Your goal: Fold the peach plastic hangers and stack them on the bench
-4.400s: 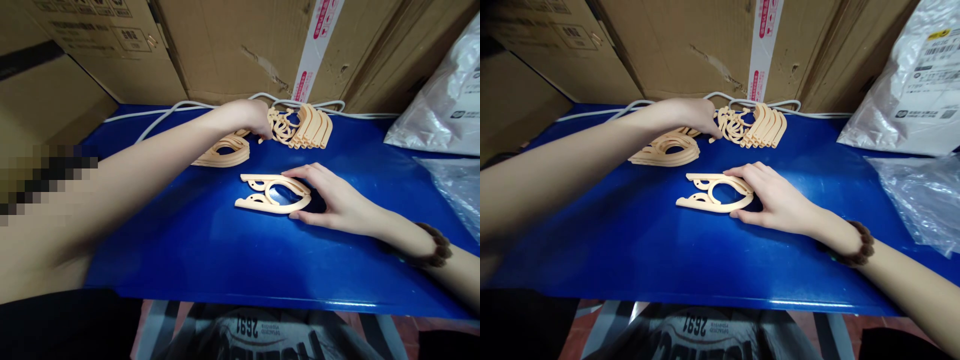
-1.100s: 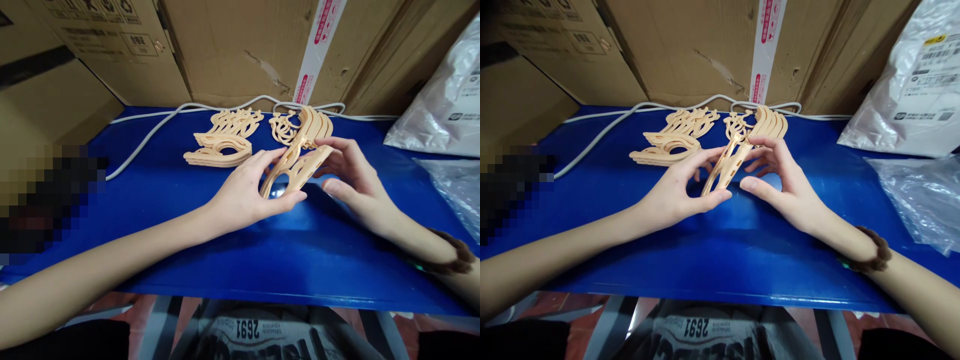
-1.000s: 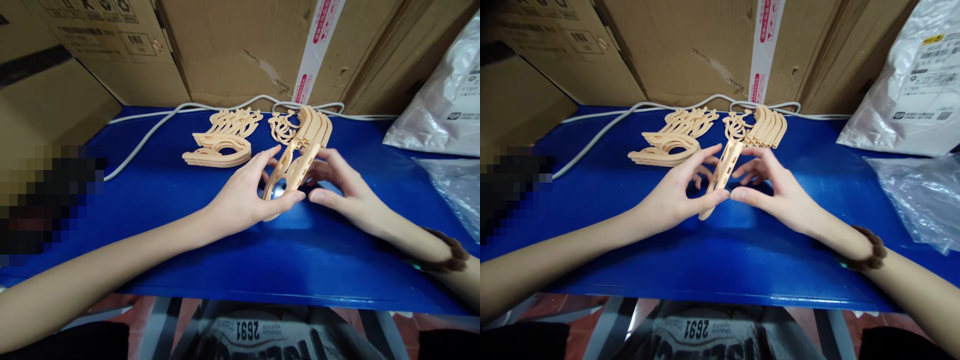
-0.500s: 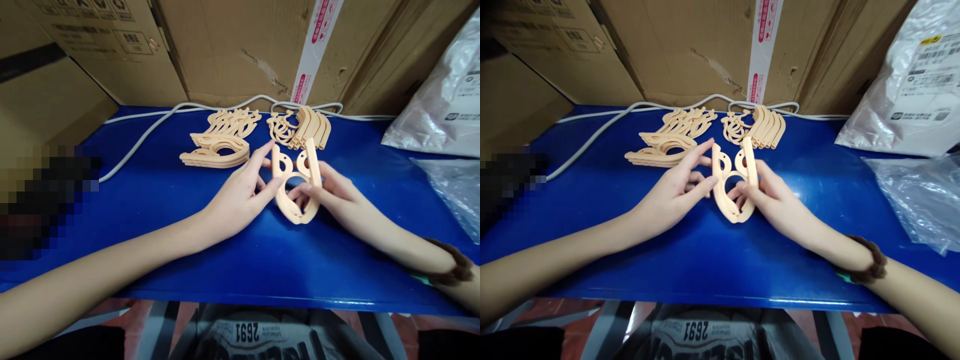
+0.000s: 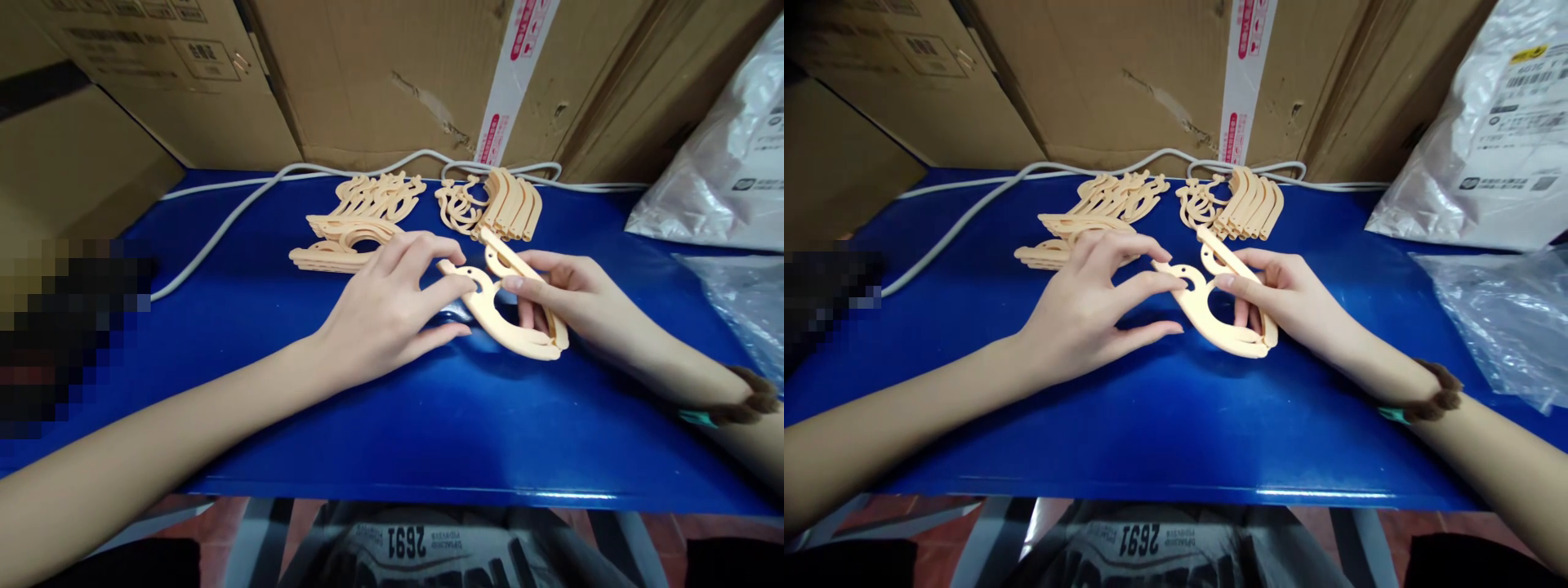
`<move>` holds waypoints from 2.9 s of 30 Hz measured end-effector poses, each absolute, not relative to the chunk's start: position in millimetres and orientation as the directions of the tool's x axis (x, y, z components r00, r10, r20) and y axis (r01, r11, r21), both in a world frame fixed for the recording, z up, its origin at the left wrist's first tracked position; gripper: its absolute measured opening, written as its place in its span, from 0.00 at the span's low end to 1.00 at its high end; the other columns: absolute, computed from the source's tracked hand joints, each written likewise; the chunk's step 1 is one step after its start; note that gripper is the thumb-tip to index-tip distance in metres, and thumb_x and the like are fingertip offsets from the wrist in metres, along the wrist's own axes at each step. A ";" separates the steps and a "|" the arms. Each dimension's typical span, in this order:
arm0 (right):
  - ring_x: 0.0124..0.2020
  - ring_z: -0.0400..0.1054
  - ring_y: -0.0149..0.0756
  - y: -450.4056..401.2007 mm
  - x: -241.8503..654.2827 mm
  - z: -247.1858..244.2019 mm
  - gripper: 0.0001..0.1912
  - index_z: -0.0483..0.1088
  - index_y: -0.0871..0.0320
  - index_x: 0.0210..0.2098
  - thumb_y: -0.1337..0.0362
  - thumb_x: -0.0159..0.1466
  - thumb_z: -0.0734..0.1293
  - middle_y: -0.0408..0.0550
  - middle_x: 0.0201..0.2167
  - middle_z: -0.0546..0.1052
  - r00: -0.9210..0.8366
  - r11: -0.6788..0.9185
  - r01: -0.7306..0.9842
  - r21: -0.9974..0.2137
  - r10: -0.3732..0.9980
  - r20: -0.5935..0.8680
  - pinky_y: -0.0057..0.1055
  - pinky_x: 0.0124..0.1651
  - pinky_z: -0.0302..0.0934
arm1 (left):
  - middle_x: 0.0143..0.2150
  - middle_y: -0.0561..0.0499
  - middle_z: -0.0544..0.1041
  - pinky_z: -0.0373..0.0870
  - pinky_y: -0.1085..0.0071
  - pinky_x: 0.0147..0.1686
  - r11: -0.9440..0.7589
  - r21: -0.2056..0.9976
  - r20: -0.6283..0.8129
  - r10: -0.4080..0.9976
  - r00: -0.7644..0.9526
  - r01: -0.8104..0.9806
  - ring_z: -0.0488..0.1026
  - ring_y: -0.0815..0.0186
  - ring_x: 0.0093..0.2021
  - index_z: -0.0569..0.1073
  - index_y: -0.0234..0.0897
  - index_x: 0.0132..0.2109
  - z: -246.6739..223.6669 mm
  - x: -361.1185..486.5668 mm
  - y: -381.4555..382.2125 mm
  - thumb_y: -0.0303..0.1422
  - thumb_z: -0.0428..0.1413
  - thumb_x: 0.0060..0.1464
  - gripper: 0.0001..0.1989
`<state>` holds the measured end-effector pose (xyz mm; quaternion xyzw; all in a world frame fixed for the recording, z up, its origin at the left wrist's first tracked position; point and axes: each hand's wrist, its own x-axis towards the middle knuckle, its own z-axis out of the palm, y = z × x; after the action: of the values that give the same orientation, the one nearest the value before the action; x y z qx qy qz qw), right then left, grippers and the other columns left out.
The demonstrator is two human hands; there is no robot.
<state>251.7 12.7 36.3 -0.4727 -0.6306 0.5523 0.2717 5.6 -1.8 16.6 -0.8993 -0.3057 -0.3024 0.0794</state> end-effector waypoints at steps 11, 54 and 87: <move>0.12 0.58 0.24 8.2 247.9 37.7 0.18 0.70 0.57 0.26 0.49 0.59 0.73 0.36 0.12 0.66 -0.495 -0.011 0.364 -0.931 0.845 -0.204 0.23 0.15 0.49 | 0.61 0.38 0.72 0.66 0.56 0.62 -0.905 -0.109 0.526 0.298 0.797 0.410 0.66 0.49 0.64 0.74 0.31 0.39 18.5 11.9 -11.9 0.37 0.57 0.64 0.11; 0.29 0.75 0.33 8.2 251.9 35.1 0.17 0.75 0.55 0.45 0.53 0.60 0.74 0.44 0.28 0.81 -0.384 0.000 0.208 -0.978 0.920 -0.082 0.28 0.33 0.69 | 0.59 0.32 0.71 0.64 0.53 0.58 -0.814 -0.014 0.508 0.495 0.705 0.581 0.69 0.46 0.58 0.64 0.23 0.63 14.1 3.4 0.9 0.51 0.58 0.59 0.38; 0.18 0.66 0.30 6.0 248.7 39.8 0.22 0.73 0.57 0.40 0.43 0.66 0.64 0.47 0.26 0.79 -0.447 0.003 0.252 -0.968 0.887 -0.114 0.29 0.22 0.59 | 0.54 0.38 0.76 0.72 0.65 0.46 -0.648 -0.328 0.612 0.409 0.677 0.688 0.76 0.58 0.46 0.60 0.29 0.67 22.1 6.1 -5.4 0.30 0.50 0.67 0.24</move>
<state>248.7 6.0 39.8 -0.4401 -0.6470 0.5522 0.2877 6.1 -5.4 22.1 -0.8724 -0.3142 -0.2506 0.2782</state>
